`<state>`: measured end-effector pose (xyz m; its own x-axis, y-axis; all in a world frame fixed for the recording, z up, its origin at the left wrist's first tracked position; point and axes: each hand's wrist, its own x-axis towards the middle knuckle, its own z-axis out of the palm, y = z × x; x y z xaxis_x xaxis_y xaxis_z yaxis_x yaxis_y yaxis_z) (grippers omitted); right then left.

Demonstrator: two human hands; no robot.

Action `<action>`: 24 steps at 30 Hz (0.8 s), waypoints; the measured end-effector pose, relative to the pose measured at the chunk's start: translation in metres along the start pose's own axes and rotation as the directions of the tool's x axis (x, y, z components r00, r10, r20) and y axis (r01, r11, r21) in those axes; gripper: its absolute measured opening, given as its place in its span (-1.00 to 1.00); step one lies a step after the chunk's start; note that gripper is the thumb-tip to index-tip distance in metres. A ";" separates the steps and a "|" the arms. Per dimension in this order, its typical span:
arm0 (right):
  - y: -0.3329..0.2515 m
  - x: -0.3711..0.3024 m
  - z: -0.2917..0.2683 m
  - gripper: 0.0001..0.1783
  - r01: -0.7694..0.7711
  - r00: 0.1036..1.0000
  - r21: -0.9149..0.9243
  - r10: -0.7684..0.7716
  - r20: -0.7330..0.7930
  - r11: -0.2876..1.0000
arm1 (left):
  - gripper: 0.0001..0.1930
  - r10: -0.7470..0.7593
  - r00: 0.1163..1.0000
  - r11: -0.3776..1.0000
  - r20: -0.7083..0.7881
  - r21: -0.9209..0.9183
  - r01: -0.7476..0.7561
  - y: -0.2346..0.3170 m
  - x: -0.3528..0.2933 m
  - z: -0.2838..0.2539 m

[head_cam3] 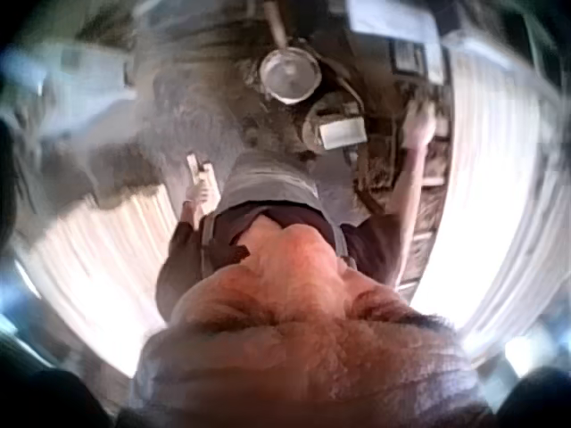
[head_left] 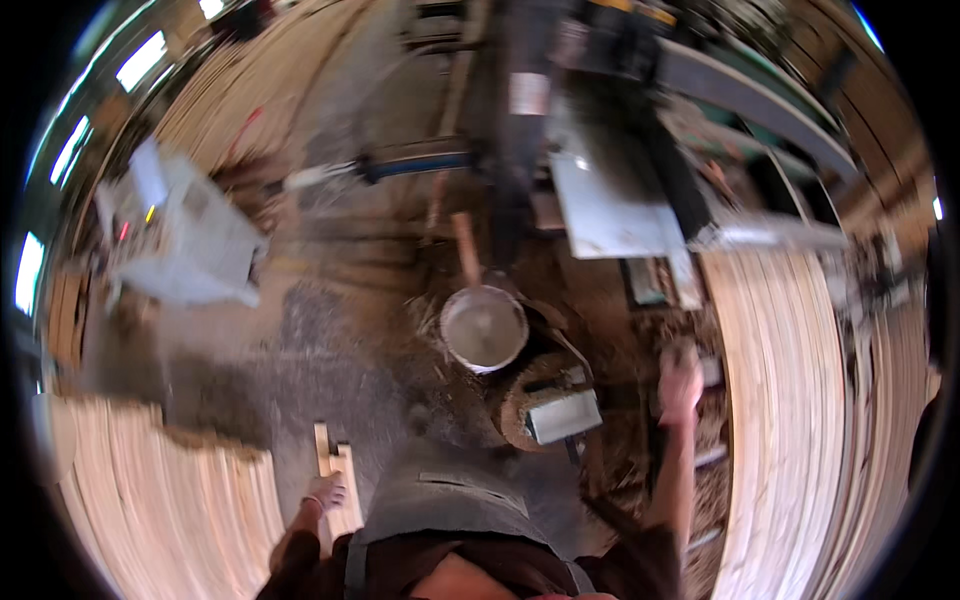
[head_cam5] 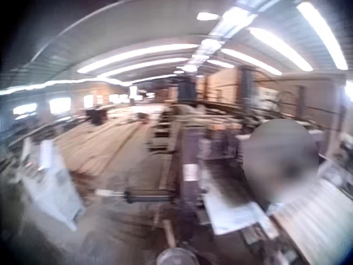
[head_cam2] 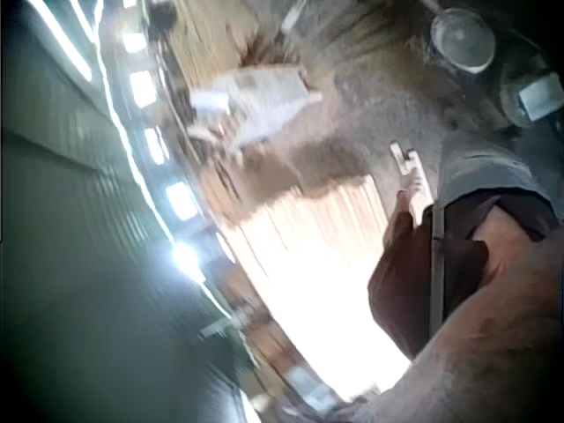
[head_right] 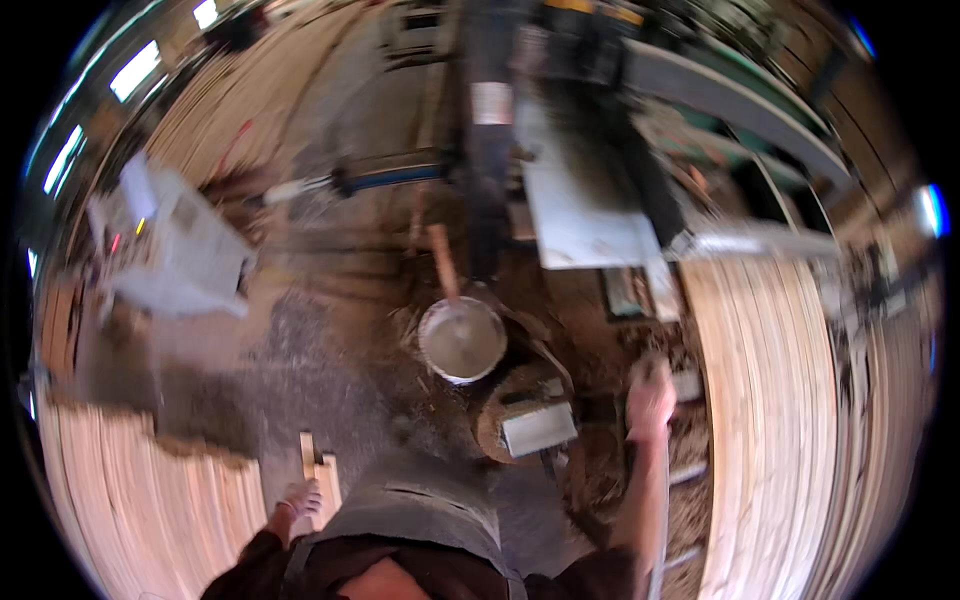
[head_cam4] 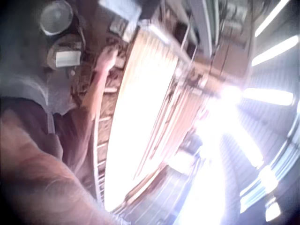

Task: The person applies white adhesive to long, curved wooden planks using a paint roller. They dip the roller into a bucket of glue and spread it evenly across the surface of the planks. The person then stacks the treated planks onto a drying rack.

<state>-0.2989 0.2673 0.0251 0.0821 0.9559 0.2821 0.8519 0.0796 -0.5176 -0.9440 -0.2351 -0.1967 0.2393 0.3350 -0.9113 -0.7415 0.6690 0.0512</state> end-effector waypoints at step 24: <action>-0.625 -0.063 0.369 -0.72 -0.206 0.649 0.459 -0.231 0.725 0.864 | -0.56 0.728 0.683 0.529 -0.066 0.688 -0.497 0.424 -0.052 -0.025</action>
<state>-1.0274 0.2612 0.0332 -0.5185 0.8069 -0.2831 0.4818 0.0022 -0.8763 -1.2860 0.0148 -0.1381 -0.4175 0.6716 -0.6121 -0.0792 0.6441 0.7608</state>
